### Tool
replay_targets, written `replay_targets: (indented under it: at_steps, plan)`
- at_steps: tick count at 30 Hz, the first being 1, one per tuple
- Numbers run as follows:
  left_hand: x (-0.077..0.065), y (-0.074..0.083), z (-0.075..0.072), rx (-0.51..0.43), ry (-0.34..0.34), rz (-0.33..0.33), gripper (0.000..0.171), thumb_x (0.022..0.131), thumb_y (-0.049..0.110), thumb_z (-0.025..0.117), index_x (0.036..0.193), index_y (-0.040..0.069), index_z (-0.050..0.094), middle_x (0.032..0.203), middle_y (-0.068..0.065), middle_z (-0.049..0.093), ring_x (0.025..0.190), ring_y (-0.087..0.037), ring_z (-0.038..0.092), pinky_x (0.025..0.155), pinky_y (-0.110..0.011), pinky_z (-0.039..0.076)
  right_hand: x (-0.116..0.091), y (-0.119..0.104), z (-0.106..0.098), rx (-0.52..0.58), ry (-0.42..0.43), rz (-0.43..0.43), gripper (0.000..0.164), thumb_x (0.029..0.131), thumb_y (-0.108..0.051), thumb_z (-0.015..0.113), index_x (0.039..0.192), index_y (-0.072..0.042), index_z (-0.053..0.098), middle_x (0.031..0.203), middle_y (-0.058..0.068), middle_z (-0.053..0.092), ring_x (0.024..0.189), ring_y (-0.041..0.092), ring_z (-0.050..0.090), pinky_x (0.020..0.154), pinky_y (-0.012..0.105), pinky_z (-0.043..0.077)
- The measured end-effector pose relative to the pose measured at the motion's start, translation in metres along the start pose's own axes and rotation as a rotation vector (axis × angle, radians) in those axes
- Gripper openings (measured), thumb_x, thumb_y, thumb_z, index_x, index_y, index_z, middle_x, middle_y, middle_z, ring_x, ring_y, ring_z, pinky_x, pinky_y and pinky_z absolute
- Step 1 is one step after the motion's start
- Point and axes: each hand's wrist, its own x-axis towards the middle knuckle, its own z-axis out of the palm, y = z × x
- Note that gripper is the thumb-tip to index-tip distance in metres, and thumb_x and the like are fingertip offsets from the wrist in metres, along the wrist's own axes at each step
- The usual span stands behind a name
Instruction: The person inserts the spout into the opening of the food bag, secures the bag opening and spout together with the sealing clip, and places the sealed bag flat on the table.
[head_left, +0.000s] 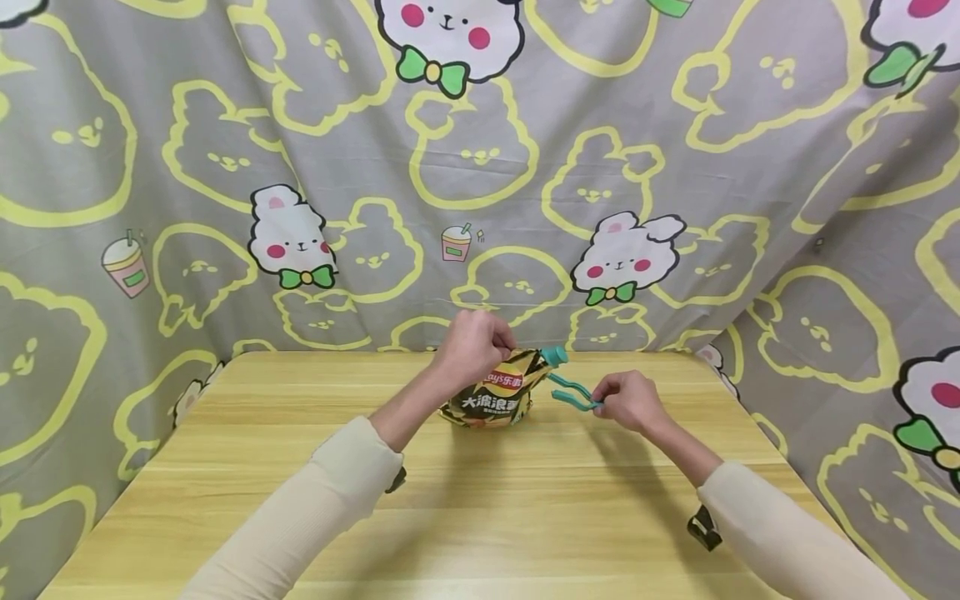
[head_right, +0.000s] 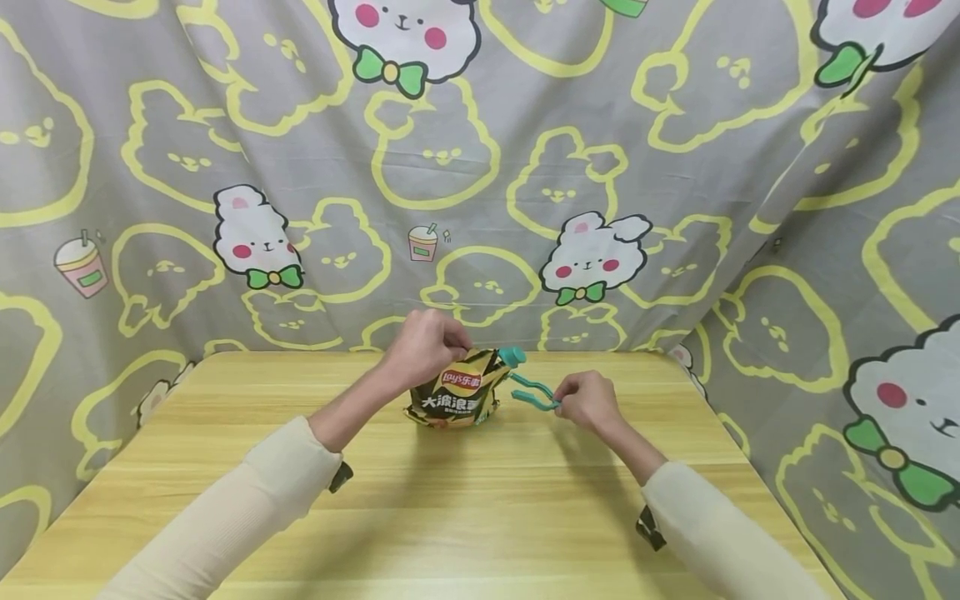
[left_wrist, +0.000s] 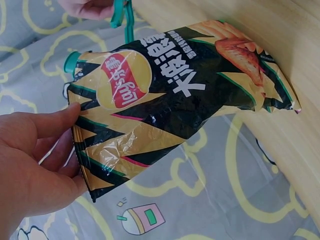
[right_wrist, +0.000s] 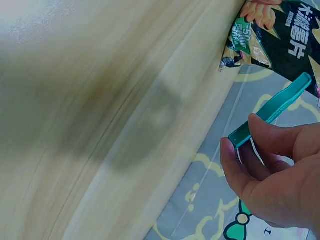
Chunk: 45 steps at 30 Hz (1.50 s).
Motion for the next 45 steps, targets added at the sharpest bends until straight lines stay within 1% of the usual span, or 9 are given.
replay_targets:
  at_steps: [4,9,16,21,32,40,45]
  plan:
    - [0.001,0.000,0.000,0.000,0.004,-0.001,0.014,0.085,-0.004,0.074,0.081,0.007,0.081,0.076,-0.003,0.077,0.070,-0.012,0.074,0.071,-0.028,0.061,0.001,0.001,-0.002,0.008,0.003,-0.006,0.015,0.080,-0.002,0.078,0.074,-0.014,0.072,0.077,0.002,0.074,0.080,0.020,0.066,0.069,0.031,0.051]
    - [0.001,0.000,0.001,0.001,0.000,-0.004,0.014,0.085,-0.004,0.074,0.080,0.007,0.081,0.076,-0.002,0.077,0.070,-0.012,0.074,0.072,-0.029,0.061,0.003,0.001,-0.005,-0.004,0.005,-0.001,0.003,0.080,-0.003,0.077,0.081,-0.006,0.075,0.077,0.002,0.074,0.080,0.020,0.066,0.069,0.030,0.049]
    - [0.002,0.000,0.002,0.000,0.003,0.004,0.015,0.084,-0.005,0.073,0.080,0.007,0.081,0.076,-0.002,0.077,0.069,-0.012,0.074,0.070,-0.027,0.060,0.006,0.000,-0.008,0.024,0.035,0.001,0.004,0.079,-0.001,0.076,0.082,-0.004,0.075,0.078,0.005,0.074,0.076,0.020,0.066,0.067,0.029,0.048]
    - [0.002,0.000,0.001,0.000,0.002,0.005,0.017,0.084,-0.006,0.071,0.080,0.007,0.081,0.075,-0.002,0.077,0.069,-0.012,0.073,0.070,-0.027,0.060,0.008,-0.007,-0.007,0.024,0.047,-0.017,0.007,0.080,-0.002,0.076,0.086,-0.003,0.075,0.080,0.004,0.074,0.075,0.018,0.066,0.066,0.029,0.049]
    - [0.001,0.001,0.001,-0.004,-0.005,-0.005,0.014,0.085,-0.004,0.074,0.080,0.007,0.081,0.075,-0.002,0.077,0.069,-0.012,0.073,0.070,-0.028,0.060,0.007,-0.026,-0.003,0.065,0.029,-0.052,0.007,0.080,-0.004,0.080,0.084,-0.005,0.074,0.083,0.005,0.075,0.082,0.018,0.067,0.070,0.029,0.050]
    - [0.002,0.001,0.002,0.000,-0.001,0.003,0.015,0.084,-0.005,0.073,0.079,0.007,0.081,0.075,-0.002,0.077,0.069,-0.012,0.073,0.070,-0.029,0.060,0.003,-0.037,-0.002,0.105,0.036,-0.087,0.009,0.081,-0.001,0.079,0.086,-0.004,0.073,0.082,0.006,0.074,0.076,0.013,0.066,0.069,0.027,0.051]
    - [0.003,0.001,0.002,0.007,-0.001,0.006,0.015,0.085,-0.004,0.073,0.079,0.008,0.081,0.075,-0.002,0.077,0.070,-0.013,0.073,0.070,-0.029,0.060,0.001,-0.045,-0.001,0.123,0.040,-0.122,0.009,0.081,0.000,0.079,0.087,-0.002,0.072,0.083,0.008,0.074,0.075,0.013,0.066,0.067,0.026,0.052]
